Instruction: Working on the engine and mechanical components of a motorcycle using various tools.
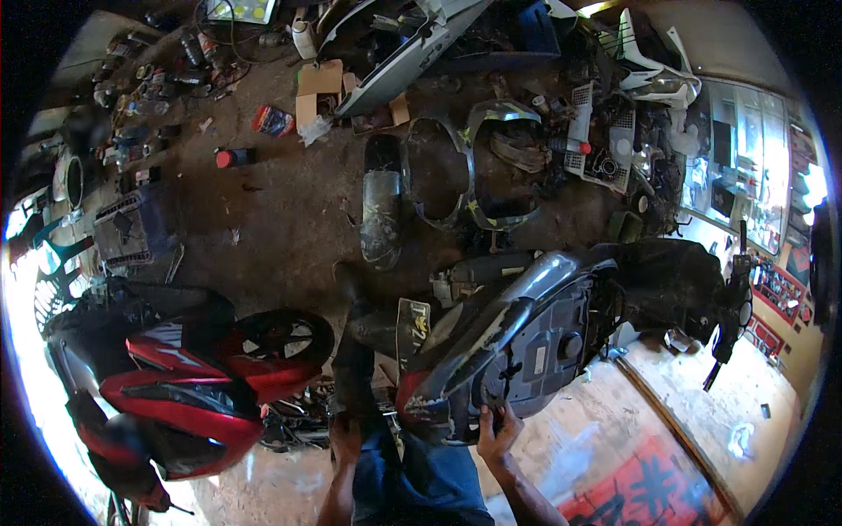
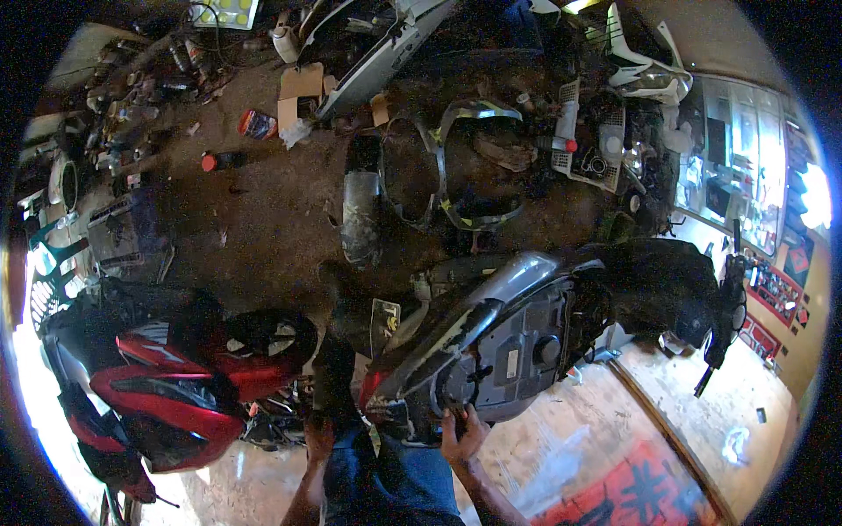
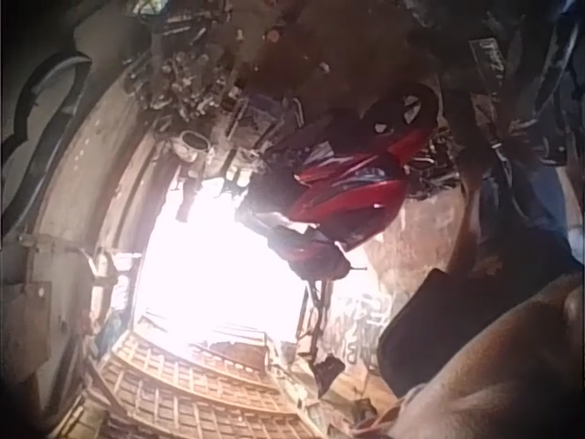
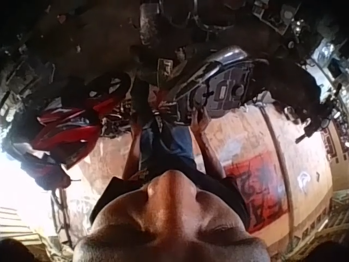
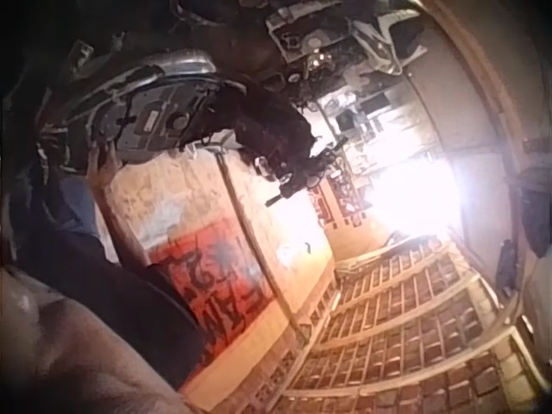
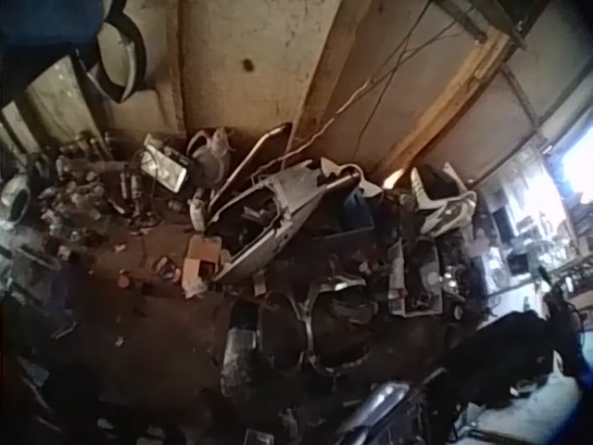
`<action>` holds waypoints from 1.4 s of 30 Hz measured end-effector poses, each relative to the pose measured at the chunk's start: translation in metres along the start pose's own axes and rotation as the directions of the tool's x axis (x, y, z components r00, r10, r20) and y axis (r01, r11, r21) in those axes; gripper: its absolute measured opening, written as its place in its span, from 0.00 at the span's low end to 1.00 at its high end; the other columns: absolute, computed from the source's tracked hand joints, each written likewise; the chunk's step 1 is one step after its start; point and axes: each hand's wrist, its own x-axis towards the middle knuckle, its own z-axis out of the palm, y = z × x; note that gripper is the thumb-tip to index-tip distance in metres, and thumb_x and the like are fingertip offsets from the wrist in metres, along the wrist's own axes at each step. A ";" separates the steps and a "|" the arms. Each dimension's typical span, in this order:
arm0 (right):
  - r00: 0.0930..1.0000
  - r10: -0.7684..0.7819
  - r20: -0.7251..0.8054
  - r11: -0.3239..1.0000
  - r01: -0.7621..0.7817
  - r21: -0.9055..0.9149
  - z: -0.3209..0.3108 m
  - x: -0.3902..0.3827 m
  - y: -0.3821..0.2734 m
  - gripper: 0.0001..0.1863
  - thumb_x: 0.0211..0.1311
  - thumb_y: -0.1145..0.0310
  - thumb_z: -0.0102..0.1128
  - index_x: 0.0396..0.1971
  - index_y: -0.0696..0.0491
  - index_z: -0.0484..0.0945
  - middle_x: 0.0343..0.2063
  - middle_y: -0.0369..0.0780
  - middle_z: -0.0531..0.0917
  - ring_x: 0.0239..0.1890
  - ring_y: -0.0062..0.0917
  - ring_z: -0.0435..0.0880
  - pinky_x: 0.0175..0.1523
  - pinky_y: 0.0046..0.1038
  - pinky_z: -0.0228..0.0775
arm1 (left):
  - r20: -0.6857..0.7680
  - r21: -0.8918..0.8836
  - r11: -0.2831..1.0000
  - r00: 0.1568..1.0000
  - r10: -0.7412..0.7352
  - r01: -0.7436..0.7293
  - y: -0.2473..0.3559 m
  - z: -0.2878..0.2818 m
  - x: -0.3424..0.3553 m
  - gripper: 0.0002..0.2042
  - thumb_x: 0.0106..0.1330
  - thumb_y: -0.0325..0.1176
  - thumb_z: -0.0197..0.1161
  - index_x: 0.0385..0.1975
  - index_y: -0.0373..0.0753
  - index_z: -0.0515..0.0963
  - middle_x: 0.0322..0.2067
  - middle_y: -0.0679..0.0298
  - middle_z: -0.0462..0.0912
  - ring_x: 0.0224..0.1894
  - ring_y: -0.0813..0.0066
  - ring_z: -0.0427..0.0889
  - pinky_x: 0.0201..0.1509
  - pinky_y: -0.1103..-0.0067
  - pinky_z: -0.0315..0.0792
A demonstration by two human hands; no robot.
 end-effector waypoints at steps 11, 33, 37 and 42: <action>0.991 0.115 -0.063 0.992 -0.111 0.061 0.005 -0.011 0.021 0.07 0.63 0.75 0.53 0.26 0.61 0.70 0.17 0.34 0.69 0.23 0.15 0.65 0.27 0.22 0.58 | -0.038 -0.066 0.993 0.994 -0.102 0.099 -0.011 -0.042 0.054 0.15 0.64 0.34 0.54 0.44 0.33 0.78 0.42 0.47 0.82 0.46 0.49 0.81 0.51 0.63 0.72; 0.898 -0.386 -0.213 0.921 0.363 -0.142 0.005 0.003 0.045 0.20 0.68 0.61 0.56 0.44 0.67 0.80 0.41 0.55 0.84 0.40 0.41 0.85 0.46 0.36 0.77 | -0.539 0.072 0.986 0.838 -0.090 0.152 -0.074 0.040 -0.139 0.18 0.62 0.46 0.58 0.41 0.37 0.80 0.41 0.48 0.83 0.49 0.44 0.79 0.55 0.56 0.72; 0.874 -0.411 -0.258 0.910 0.410 -0.060 0.011 0.023 0.067 0.21 0.67 0.61 0.57 0.46 0.66 0.80 0.43 0.55 0.84 0.43 0.46 0.85 0.46 0.40 0.77 | -0.348 -0.200 0.980 0.936 -0.059 -0.013 -0.119 0.066 -0.150 0.19 0.64 0.47 0.57 0.42 0.39 0.82 0.40 0.44 0.83 0.50 0.48 0.81 0.57 0.61 0.73; 0.830 -0.502 -0.243 0.823 0.545 0.160 0.050 0.039 0.056 0.25 0.69 0.54 0.54 0.47 0.65 0.80 0.45 0.55 0.83 0.40 0.44 0.86 0.43 0.40 0.78 | -0.342 -0.455 0.889 0.932 -0.120 -0.053 -0.123 0.042 -0.233 0.21 0.65 0.46 0.55 0.49 0.39 0.81 0.46 0.50 0.84 0.50 0.54 0.82 0.55 0.67 0.74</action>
